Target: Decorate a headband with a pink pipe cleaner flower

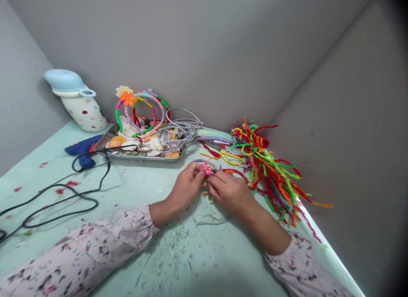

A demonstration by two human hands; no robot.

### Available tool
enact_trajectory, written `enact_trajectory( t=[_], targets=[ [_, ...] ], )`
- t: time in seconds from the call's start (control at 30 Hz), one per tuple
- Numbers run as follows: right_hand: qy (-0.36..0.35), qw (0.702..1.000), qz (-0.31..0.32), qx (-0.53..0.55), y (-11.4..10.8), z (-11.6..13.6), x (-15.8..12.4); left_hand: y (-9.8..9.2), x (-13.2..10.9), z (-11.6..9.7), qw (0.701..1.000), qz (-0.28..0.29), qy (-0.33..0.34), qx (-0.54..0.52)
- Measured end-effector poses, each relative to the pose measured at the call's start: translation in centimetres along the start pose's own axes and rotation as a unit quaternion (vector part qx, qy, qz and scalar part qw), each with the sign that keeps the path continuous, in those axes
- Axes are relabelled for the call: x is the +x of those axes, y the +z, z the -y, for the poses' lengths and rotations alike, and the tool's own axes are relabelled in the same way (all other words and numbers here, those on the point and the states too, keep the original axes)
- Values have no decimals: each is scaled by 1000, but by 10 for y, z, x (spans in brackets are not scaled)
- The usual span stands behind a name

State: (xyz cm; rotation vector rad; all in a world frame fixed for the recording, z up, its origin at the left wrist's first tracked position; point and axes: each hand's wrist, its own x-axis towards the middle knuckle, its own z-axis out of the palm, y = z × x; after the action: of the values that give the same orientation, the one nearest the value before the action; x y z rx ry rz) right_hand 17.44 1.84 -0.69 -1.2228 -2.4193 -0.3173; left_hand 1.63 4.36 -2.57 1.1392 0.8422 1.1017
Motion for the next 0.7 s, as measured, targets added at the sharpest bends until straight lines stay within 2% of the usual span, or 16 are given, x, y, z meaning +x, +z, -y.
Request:
enact_trajectory(
  t=[0.1, 0.3, 0.57, 0.7],
  targets=[
    [-10, 1000, -13, -26, 3, -1, 0, 1, -1, -1, 1000, 5, -4, -3],
    [8, 1000, -25, -4, 3, -2, -2, 0, 0, -2, 1000, -1, -10, -4],
    [-37, 999, -23, -21, 3, 3, -1, -1, 1, 5, 1000, -1, -4, 7],
    [-32, 998, -36, -38, 5, 1, 0, -1, 2, 5, 1000, 4, -10, 13]
  ],
)
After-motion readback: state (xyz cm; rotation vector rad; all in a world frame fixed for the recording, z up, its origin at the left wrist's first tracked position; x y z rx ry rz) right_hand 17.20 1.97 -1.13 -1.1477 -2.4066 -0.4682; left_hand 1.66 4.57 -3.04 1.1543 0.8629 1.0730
